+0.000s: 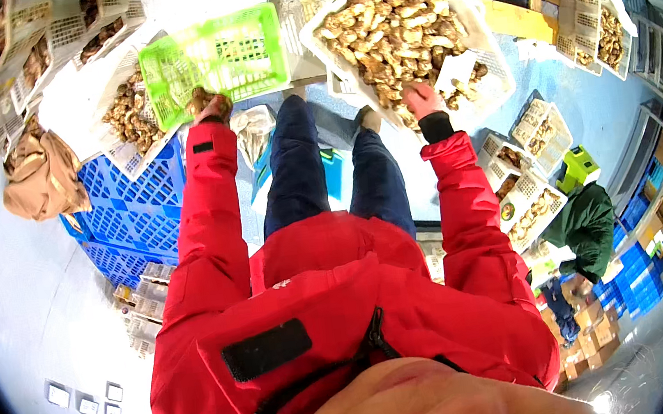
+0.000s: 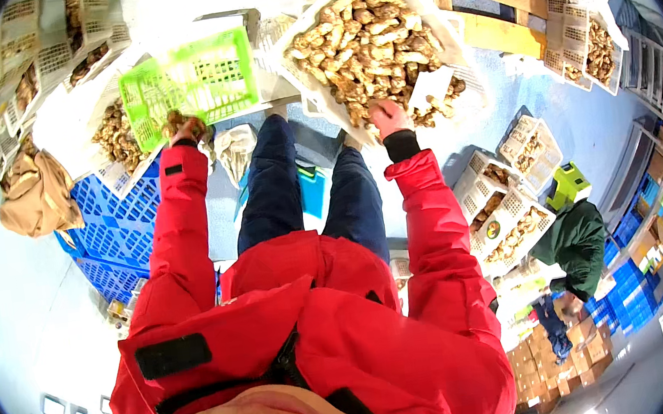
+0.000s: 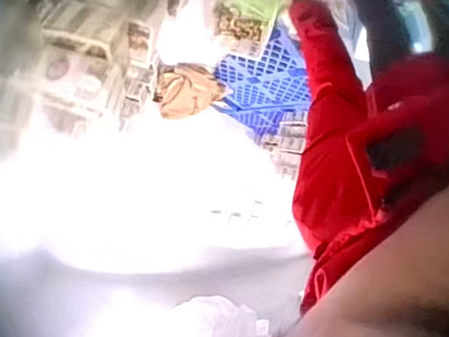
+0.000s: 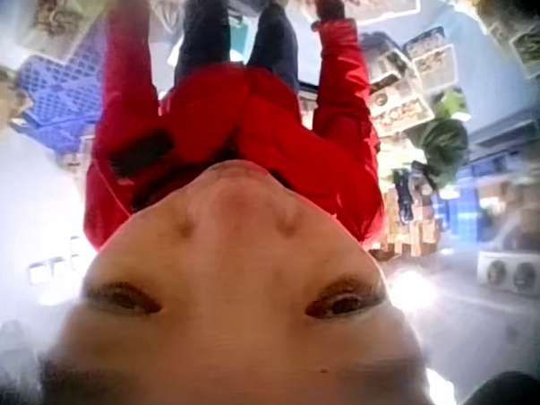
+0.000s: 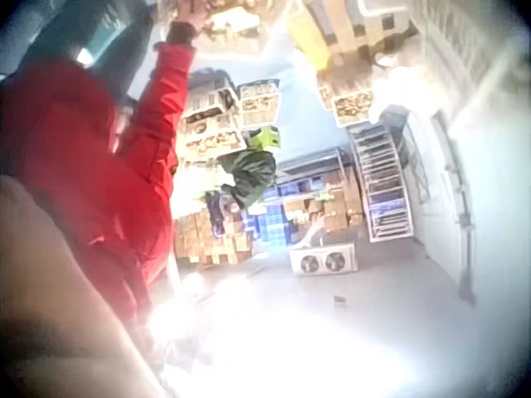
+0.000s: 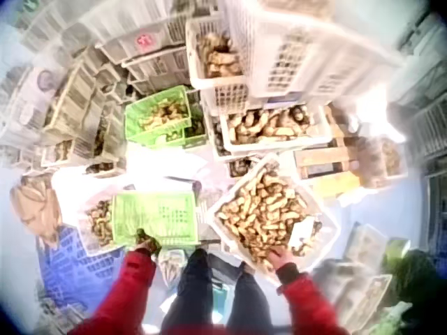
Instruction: The person sorts ginger roots by hand, picking them up individually from large white crates, inspecting them, and placing them into smaller green baskets or separate white crates. The person also moves several full crates of ginger around the warehouse floor and places green baskets onto a digital scale.
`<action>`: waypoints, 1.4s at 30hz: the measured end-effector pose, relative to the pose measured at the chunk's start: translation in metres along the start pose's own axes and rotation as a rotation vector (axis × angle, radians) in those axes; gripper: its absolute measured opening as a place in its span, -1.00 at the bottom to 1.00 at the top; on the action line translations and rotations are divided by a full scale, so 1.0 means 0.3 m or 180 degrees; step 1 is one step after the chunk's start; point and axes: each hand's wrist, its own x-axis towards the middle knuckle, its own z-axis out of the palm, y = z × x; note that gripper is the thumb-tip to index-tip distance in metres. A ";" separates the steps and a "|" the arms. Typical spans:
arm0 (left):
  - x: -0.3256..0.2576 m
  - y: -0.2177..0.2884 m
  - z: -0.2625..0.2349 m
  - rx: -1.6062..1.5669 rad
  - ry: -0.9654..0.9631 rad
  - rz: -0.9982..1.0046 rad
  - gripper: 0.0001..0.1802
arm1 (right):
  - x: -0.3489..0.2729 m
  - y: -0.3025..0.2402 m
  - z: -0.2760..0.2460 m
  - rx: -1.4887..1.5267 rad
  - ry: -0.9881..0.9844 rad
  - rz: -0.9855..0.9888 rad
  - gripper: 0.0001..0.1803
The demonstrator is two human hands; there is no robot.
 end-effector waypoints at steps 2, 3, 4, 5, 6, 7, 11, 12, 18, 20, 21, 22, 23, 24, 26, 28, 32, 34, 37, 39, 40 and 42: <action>0.061 0.028 0.170 -0.0423 -0.0108 -0.0593 -0.77 | 0.013 -0.107 0.035 0.0290 0.0252 0.0313 -0.68; 0.094 0.066 0.241 -0.0463 -0.0339 -0.0878 -0.79 | 0.045 -0.111 0.065 0.0667 0.0354 0.0432 -0.73; 0.168 0.094 0.239 -0.0219 -0.0861 -0.1146 -0.80 | 0.078 -0.119 0.104 0.1061 0.0383 0.0526 -0.78; 0.218 0.087 0.249 -0.0144 -0.0950 -0.1173 -0.81 | 0.104 -0.129 0.141 0.0982 0.0438 0.0392 -0.77; 0.270 0.089 0.269 -0.0057 -0.1057 -0.1184 -0.81 | 0.135 -0.131 0.175 0.0923 0.0488 0.0239 -0.76; 0.315 0.083 0.291 0.0039 -0.1173 -0.1217 -0.78 | 0.155 -0.125 0.186 0.0674 0.0420 0.0218 -0.74; 0.348 0.058 0.367 -0.0104 -0.1103 -0.1366 -0.83 | 0.149 -0.222 0.230 0.1262 0.0234 0.0449 -0.72; 0.381 0.045 0.350 -0.0292 -0.1105 -0.1344 -0.82 | 0.152 -0.230 0.236 0.1253 0.0149 0.0518 -0.72; 0.331 -0.047 0.365 -0.0503 -0.0982 -0.1533 -0.80 | 0.092 -0.178 0.242 0.1340 0.0329 0.0807 -0.72; 0.604 -0.265 -0.186 -0.1190 -0.1186 -0.0859 -0.83 | 0.113 -0.330 0.375 0.1748 -0.0552 0.0538 -0.72; 0.444 -0.313 0.078 -0.0755 -0.1020 -0.1342 -0.79 | 0.099 -0.226 0.357 0.1458 -0.0207 0.0632 -0.72; 0.293 -0.259 0.168 -0.0613 -0.0933 -0.1528 -0.75 | 0.073 -0.205 0.367 0.1364 -0.0157 0.0629 -0.72; 0.172 -0.216 0.190 -0.0550 -0.0899 -0.1619 -0.70 | 0.054 -0.253 0.397 0.1349 -0.0242 0.0777 -0.72; 0.045 -0.162 0.218 -0.0476 -0.0945 -0.1688 -0.65 | 0.046 -0.233 0.429 0.1696 -0.0421 0.0804 -0.72; -0.109 -0.130 0.222 -0.0326 -0.1232 -0.1680 -0.68 | 0.025 -0.257 0.503 0.1435 -0.0751 0.0841 -0.71; -0.232 -0.106 0.243 -0.0131 -0.1736 -0.1164 -0.70 | 0.003 -0.283 0.546 0.1246 -0.0987 0.0640 -0.70; -0.421 0.006 0.323 -0.0689 -0.2234 -0.1868 -0.68 | -0.076 -0.339 0.537 0.0850 -0.0983 -0.0376 -0.64; -0.471 -0.012 0.343 -0.0466 -0.2224 -0.1497 -0.69 | -0.103 -0.319 0.519 0.0971 -0.1312 -0.0162 -0.55; -0.559 -0.030 0.375 -0.0774 -0.2183 -0.1436 -0.70 | -0.166 -0.335 0.456 -0.0637 -0.0938 -0.1092 -0.48; -0.628 -0.026 0.410 -0.0780 -0.2135 -0.1432 -0.75 | -0.223 -0.338 0.428 -0.1056 -0.0640 -0.1229 -0.48; -0.669 -0.025 0.425 -0.0670 -0.2000 -0.1323 -0.78 | -0.243 -0.322 0.417 -0.1229 -0.0493 -0.1200 -0.49; -0.659 -0.150 0.420 -0.0491 -0.2152 -0.0840 -0.78 | -0.269 -0.280 0.398 -0.1183 -0.0264 -0.1385 -0.52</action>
